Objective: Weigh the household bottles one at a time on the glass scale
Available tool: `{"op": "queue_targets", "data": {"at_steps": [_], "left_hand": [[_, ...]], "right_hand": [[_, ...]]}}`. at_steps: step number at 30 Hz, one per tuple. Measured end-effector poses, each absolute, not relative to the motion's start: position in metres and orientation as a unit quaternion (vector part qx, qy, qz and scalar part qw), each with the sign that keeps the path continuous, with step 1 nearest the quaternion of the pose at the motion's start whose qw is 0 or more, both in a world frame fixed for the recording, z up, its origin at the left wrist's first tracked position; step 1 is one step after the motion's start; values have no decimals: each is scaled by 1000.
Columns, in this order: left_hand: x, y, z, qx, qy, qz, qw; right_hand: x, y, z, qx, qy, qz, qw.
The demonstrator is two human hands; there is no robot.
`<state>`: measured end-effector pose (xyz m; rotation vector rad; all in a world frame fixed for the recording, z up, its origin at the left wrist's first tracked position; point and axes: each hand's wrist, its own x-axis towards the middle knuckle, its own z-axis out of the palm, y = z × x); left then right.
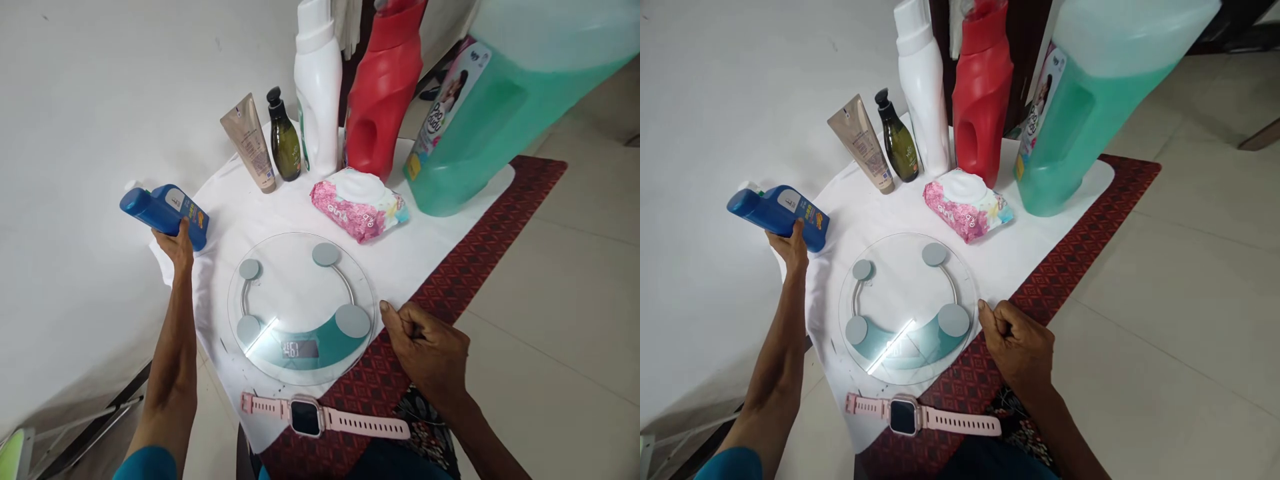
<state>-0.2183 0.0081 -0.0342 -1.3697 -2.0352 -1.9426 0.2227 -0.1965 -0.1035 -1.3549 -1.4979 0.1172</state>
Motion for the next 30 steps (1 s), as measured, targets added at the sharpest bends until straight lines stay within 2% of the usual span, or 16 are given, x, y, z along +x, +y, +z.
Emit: {"op": "queue_targets", "data": {"at_steps": [9,13,15,18,25,27,30], "left_hand": [[-211,3,-29,-402,-750,-521,65],[-181,-12,-18,-445,-704,-517,199],[-158,-6,-12,-522,-653,-499,227],[-117,31,-4,-604,-622,-484,115],[-47,152,2,-556,-631,-518,-152],[-39,165,3,-550,-617,-528,-196],[-34,162,4,-535,-612,-548,-198]], "right_hand": [[223,-199,-105,-561,-629,59,535],[224,-198,-107,-552,-633,41,542],[224,-197,-106,-550,-633,39,543],[224,-196,-105,-547,-633,38,546],[224,-196,-107,-534,-627,36,566],[224,-197,-107,-532,-628,40,566],[224,-196,-107,-533,-629,42,564]]}}
